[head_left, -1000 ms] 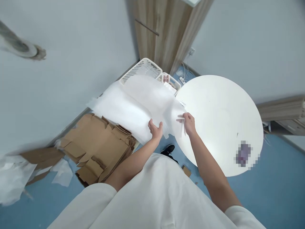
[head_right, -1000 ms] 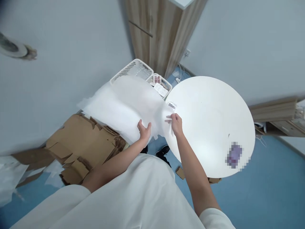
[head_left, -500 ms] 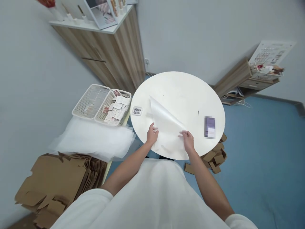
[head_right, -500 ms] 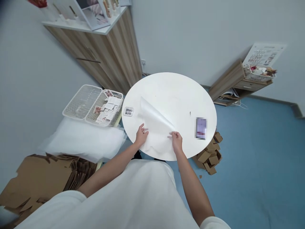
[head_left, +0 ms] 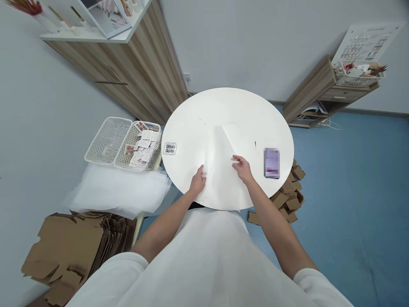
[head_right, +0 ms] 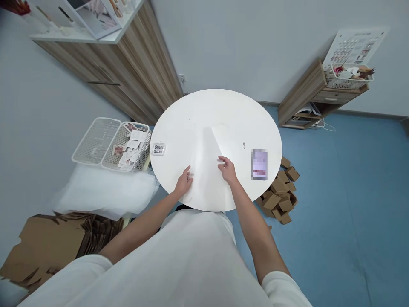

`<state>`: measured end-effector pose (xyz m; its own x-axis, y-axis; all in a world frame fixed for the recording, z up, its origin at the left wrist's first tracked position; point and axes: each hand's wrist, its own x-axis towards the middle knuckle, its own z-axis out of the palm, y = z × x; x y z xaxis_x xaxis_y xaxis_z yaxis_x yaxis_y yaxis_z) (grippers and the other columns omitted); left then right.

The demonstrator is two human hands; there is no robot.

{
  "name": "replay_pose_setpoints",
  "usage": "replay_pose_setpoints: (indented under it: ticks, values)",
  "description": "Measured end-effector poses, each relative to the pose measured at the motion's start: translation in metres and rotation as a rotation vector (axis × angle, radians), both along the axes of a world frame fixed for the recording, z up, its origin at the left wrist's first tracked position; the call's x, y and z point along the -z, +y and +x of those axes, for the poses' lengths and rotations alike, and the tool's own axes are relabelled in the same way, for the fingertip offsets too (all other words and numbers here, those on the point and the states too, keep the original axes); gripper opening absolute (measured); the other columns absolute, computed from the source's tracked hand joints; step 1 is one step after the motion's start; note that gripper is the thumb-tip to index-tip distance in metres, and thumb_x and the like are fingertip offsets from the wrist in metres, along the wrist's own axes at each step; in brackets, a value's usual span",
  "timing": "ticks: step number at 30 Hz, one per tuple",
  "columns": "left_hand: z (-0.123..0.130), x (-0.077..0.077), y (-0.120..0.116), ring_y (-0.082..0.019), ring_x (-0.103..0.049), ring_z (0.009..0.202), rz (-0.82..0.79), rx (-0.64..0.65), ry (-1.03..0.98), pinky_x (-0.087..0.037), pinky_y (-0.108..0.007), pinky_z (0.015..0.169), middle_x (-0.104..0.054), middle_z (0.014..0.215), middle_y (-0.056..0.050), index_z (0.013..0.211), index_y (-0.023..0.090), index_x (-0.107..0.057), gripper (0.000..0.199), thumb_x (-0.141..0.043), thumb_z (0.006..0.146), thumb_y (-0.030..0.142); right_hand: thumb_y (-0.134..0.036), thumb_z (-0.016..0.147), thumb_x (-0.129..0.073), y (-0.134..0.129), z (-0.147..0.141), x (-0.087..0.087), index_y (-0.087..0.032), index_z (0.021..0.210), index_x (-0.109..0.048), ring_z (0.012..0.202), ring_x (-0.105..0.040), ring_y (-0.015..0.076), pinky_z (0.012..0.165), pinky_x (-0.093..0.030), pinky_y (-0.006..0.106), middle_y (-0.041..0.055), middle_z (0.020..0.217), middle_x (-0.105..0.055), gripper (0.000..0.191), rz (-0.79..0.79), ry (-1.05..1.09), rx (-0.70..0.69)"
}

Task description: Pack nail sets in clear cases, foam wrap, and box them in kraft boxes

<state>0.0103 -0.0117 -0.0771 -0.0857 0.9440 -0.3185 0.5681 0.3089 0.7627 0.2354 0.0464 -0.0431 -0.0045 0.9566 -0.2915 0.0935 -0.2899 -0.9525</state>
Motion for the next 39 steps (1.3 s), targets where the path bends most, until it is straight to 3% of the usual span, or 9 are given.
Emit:
replay_pose_setpoints:
  ticks: [4,8,12,14,18,22,26,30,39]
  values:
    - [-0.001,0.003,0.006,-0.021,-0.053,0.100,0.071,-0.040,-0.026,-0.040,-0.036,0.091,-0.056,0.111,-0.008,0.126,0.021,-0.043,0.052,-0.048,0.075,0.011,-0.026,0.072,-0.047,0.005,-0.001,0.003,-0.021,0.115,-0.052,0.081,-0.054,0.0138,0.071,-0.048,0.031,0.0074,0.118,-0.053,0.043,0.115,-0.273,-0.045]
    - [-0.002,0.005,0.013,-0.023,-0.052,0.101,0.086,-0.038,-0.047,-0.038,-0.040,0.094,-0.056,0.108,-0.010,0.113,0.018,-0.054,0.039,-0.048,0.075,0.010,-0.024,0.073,-0.047,0.001,0.003,0.021,-0.017,0.125,-0.042,0.101,-0.051,0.0200,0.086,-0.043,0.039,0.0124,0.127,-0.044,0.053,0.073,-0.533,-0.127]
    - [0.000,0.003,0.018,-0.025,-0.051,0.100,0.063,-0.123,-0.209,-0.034,-0.041,0.097,-0.057,0.098,-0.008,0.103,0.018,-0.059,0.029,-0.053,0.076,0.011,-0.030,0.076,-0.048,-0.009,-0.003,0.026,-0.015,0.133,-0.031,0.128,-0.025,0.0295,0.098,-0.032,0.048,0.0164,0.142,-0.022,0.061,0.083,-0.813,-0.109]
    - [0.000,0.002,0.020,-0.025,-0.051,0.098,0.050,-0.140,-0.245,-0.033,-0.040,0.097,-0.056,0.096,-0.007,0.102,0.018,-0.059,0.026,-0.054,0.077,0.013,-0.034,0.079,-0.047,-0.020,-0.012,0.025,-0.016,0.133,-0.030,0.131,-0.019,0.0290,0.100,-0.028,0.048,0.0147,0.144,-0.019,0.060,0.125,-0.891,-0.202]
    - [-0.004,0.001,0.020,-0.027,-0.049,0.105,0.087,0.066,-0.004,-0.037,-0.041,0.093,-0.052,0.111,-0.011,0.115,0.019,-0.052,0.037,-0.052,0.078,0.016,-0.039,0.080,-0.046,-0.047,-0.026,0.029,-0.017,0.133,-0.030,0.133,-0.015,0.0280,0.104,-0.020,0.047,0.0126,0.146,-0.019,0.060,0.139,-1.017,-0.483]
    - [-0.010,0.001,0.017,-0.030,-0.031,0.125,0.193,0.319,0.334,-0.029,-0.045,0.099,-0.036,0.136,-0.012,0.125,0.021,-0.043,0.046,-0.051,0.079,0.024,-0.039,0.083,-0.041,-0.053,-0.023,0.039,-0.019,0.137,-0.023,0.135,-0.011,0.0277,0.104,-0.014,0.049,0.0107,0.147,-0.015,0.060,0.091,-1.140,-0.572]
    - [-0.013,0.001,0.014,-0.028,-0.019,0.132,0.196,0.593,0.524,-0.022,-0.046,0.101,-0.031,0.142,-0.010,0.129,0.022,-0.039,0.047,-0.043,0.083,0.032,-0.043,0.084,-0.035,-0.041,-0.014,0.041,-0.019,0.138,-0.020,0.135,-0.007,0.0273,0.104,-0.012,0.051,0.0093,0.148,-0.009,0.061,0.085,-1.201,-0.642]
    - [-0.011,0.004,0.013,-0.028,-0.016,0.134,0.164,0.628,0.622,-0.022,-0.047,0.099,-0.027,0.143,-0.010,0.132,0.020,-0.035,0.050,-0.038,0.085,0.034,-0.045,0.085,-0.032,-0.033,-0.010,0.039,-0.019,0.138,-0.019,0.135,-0.007,0.0272,0.103,-0.011,0.052,0.0097,0.148,-0.008,0.061,0.077,-1.213,-0.654]
    - [-0.010,0.008,0.018,-0.030,-0.014,0.134,0.177,0.597,0.598,-0.022,-0.050,0.098,-0.027,0.143,-0.011,0.132,0.019,-0.034,0.051,-0.039,0.084,0.034,-0.044,0.084,-0.035,-0.030,-0.009,0.040,-0.019,0.137,-0.021,0.135,-0.009,0.0274,0.103,-0.011,0.052,0.0107,0.148,-0.010,0.060,0.081,-1.183,-0.628]
